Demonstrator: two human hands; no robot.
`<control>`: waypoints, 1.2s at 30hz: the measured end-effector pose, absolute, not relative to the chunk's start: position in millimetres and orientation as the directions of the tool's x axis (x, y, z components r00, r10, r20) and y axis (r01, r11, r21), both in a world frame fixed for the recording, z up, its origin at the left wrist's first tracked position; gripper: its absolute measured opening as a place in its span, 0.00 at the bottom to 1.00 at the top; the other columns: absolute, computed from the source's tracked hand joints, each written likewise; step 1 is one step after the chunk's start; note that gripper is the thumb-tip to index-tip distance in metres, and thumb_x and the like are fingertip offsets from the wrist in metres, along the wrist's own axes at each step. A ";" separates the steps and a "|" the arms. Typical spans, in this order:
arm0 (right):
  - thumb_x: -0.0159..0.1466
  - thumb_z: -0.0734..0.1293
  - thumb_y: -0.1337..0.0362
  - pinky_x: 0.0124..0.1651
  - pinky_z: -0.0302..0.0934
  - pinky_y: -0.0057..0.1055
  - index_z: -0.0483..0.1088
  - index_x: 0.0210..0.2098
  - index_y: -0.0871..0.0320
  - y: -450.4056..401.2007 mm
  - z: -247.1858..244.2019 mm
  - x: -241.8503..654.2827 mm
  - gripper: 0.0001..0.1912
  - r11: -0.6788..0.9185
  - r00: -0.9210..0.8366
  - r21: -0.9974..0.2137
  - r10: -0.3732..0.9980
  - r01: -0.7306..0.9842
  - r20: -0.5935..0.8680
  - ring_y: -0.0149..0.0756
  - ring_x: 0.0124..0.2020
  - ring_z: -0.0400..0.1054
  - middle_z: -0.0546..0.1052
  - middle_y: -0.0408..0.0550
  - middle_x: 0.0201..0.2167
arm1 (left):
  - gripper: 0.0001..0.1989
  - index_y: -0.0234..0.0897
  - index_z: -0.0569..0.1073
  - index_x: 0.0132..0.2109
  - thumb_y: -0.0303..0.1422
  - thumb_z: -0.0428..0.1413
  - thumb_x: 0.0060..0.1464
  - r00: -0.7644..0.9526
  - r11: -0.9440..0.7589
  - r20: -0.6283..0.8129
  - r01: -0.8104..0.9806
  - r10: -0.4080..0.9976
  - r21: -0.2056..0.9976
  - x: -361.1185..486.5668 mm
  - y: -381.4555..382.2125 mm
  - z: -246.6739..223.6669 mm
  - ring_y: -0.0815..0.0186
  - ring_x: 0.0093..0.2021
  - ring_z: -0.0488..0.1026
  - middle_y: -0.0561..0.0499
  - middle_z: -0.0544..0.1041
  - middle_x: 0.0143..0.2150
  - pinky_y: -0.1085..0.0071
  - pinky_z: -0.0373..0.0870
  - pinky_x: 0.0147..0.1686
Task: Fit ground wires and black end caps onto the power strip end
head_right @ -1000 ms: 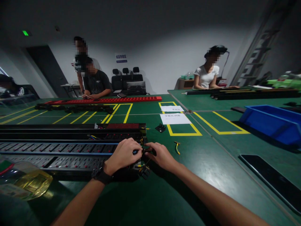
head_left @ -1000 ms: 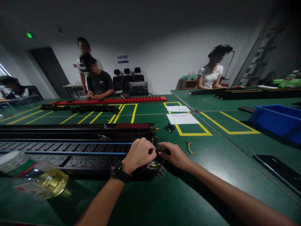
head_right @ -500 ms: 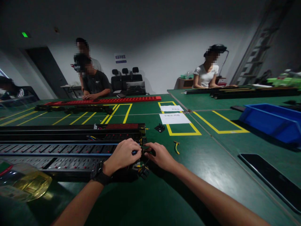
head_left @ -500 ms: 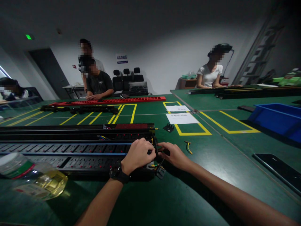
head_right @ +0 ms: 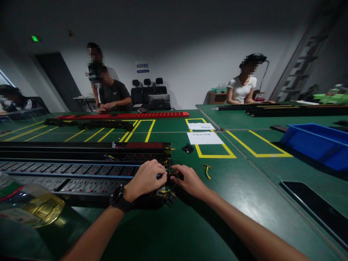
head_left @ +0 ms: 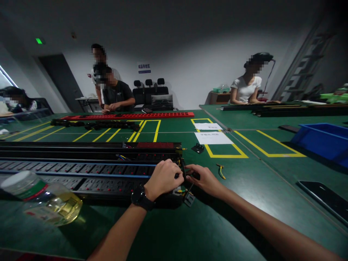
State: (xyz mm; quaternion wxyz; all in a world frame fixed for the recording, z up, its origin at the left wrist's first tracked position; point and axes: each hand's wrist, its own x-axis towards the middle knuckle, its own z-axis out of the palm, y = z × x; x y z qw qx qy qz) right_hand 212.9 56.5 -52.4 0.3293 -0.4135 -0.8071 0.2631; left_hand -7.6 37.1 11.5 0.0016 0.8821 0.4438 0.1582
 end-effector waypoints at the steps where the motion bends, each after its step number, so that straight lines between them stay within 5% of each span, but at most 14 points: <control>1: 0.68 0.69 0.57 0.44 0.69 0.38 0.77 0.54 0.55 56.7 -52.7 213.1 0.17 0.521 -0.441 -0.696 0.840 0.495 0.315 0.45 0.42 0.78 0.84 0.52 0.42 | 0.11 0.40 0.83 0.35 0.33 0.57 0.63 0.557 -0.608 0.282 0.781 0.781 0.142 -7.4 36.9 11.7 0.59 0.45 0.77 0.50 0.86 0.40 0.63 0.69 0.45; 36: 0.69 0.69 0.57 0.44 0.67 0.38 0.76 0.56 0.55 57.2 -52.7 212.7 0.18 0.527 -0.449 -0.688 0.836 0.499 0.314 0.44 0.42 0.77 0.83 0.52 0.41 | 0.12 0.40 0.82 0.33 0.31 0.56 0.64 0.574 -0.627 0.287 0.766 0.767 0.144 -7.7 36.7 13.0 0.60 0.44 0.76 0.49 0.85 0.39 0.64 0.69 0.46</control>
